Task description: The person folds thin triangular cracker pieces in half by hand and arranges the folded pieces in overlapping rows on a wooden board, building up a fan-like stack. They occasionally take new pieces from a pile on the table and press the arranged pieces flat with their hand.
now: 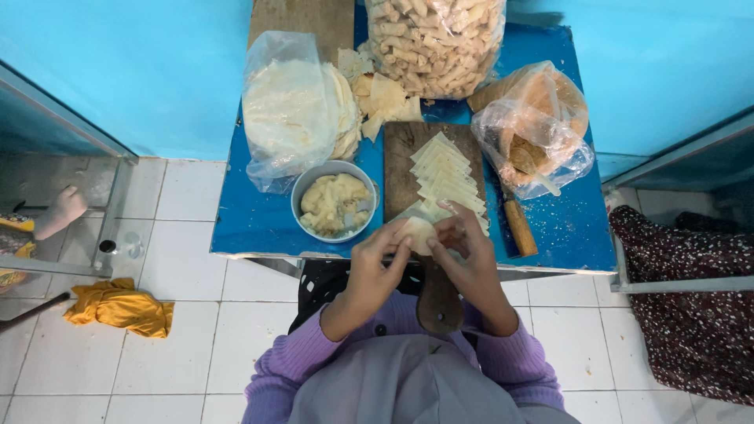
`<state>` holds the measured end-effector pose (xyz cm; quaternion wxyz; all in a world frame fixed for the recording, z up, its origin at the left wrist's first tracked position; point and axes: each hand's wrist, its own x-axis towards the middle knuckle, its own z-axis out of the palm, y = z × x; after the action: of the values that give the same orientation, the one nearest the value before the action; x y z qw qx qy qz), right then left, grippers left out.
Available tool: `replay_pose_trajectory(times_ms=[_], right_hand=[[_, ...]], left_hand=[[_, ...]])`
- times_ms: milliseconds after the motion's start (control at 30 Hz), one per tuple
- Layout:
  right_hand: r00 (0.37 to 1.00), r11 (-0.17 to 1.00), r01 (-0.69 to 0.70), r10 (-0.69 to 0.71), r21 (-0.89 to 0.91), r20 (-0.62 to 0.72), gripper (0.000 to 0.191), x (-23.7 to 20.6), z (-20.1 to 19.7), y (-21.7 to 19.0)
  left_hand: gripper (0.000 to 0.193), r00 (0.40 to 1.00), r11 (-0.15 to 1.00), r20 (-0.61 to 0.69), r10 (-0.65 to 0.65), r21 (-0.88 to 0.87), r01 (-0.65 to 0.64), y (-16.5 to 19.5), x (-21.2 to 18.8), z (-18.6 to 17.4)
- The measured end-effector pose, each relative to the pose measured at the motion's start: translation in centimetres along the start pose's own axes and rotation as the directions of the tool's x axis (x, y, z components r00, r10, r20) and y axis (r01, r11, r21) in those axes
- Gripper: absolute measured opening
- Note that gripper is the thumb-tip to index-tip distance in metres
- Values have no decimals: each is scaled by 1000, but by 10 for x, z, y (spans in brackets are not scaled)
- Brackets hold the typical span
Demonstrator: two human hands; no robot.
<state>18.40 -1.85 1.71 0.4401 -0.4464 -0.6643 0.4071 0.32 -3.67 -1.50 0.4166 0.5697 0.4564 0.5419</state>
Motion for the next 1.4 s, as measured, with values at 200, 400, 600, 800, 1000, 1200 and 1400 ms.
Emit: replay_pose_trajectory(times_ms=[200,400,600,800,1000,1200,1400], right_hand=[[992,927,60,-95,-369,-79,59,3,7,-1],[982,864,102,-166,-494,-89,63,2,9,-7],[934,754,230,-349,-615,-79,52,1,5,-22],[935,784,322,-352,-531,47,32,-3,-11,-45],[902,809,428,-352,-402,252,32,5,-6,-58],[833,680,549,-396,-486,387,53,26,9,-56],[804,531,592,-332,-607,493,55,39,30,-45]], left_hand=[[28,948,853,-1,317,436,-285,12,5,-4],[32,927,780,7,374,538,-319,14,8,-1],[28,865,627,88,493,654,-424,28,-3,-11],[79,795,621,-223,564,749,-231,36,-12,-78],[122,943,881,-222,247,456,-124,7,15,-88],[113,822,677,-72,565,610,-412,-10,10,-80],[108,781,621,-10,625,612,-489,-15,12,-80]])
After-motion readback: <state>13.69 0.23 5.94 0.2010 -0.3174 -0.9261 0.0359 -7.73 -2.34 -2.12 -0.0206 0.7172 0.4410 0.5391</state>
